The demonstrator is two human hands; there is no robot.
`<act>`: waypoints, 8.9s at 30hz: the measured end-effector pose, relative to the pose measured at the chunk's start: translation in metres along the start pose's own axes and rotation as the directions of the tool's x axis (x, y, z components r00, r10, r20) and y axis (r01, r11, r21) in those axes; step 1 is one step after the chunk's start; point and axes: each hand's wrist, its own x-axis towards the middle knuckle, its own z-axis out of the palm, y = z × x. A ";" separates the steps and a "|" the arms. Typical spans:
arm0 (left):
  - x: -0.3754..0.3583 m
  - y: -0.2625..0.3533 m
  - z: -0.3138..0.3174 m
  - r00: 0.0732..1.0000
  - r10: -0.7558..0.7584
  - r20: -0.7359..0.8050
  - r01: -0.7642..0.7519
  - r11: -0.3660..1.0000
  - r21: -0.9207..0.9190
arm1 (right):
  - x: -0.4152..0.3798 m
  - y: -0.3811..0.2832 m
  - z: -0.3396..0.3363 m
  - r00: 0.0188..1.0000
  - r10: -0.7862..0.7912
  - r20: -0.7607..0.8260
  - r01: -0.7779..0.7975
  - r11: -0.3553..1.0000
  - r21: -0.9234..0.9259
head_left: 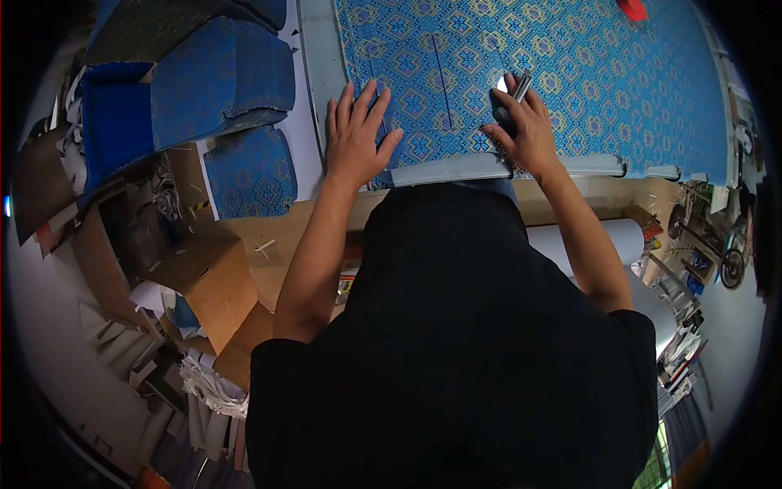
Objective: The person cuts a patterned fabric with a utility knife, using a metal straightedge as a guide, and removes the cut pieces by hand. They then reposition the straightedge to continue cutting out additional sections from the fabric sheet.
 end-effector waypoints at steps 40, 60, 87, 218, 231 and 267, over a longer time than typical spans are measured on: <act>0.002 -0.001 -0.002 1.000 -0.002 -0.015 0.002 0.999 -0.039 | 0.002 -0.003 -0.002 1.000 -0.026 -0.015 0.026 1.000 0.006; 0.002 -0.002 -0.002 1.000 -0.003 -0.015 0.002 0.999 -0.050 | 0.002 -0.002 -0.002 0.999 -0.039 -0.032 0.040 0.999 0.019; 0.002 -0.002 -0.002 1.000 -0.007 -0.028 0.005 0.998 -0.068 | 0.002 -0.001 -0.002 0.999 -0.041 -0.030 0.041 0.999 -0.002; 0.138 0.130 0.013 0.841 -0.230 0.490 0.154 0.969 0.191 | 0.009 -0.045 -0.068 0.919 0.277 0.279 -0.330 0.930 0.162; 0.137 0.130 0.017 0.857 -0.201 0.474 0.114 0.972 0.207 | -0.013 -0.040 -0.041 0.961 0.258 0.095 -0.273 0.934 0.229; 0.131 0.143 0.028 0.789 -0.449 0.420 0.352 0.890 0.290 | 0.057 0.029 -0.071 0.808 -0.453 0.376 0.340 0.880 0.330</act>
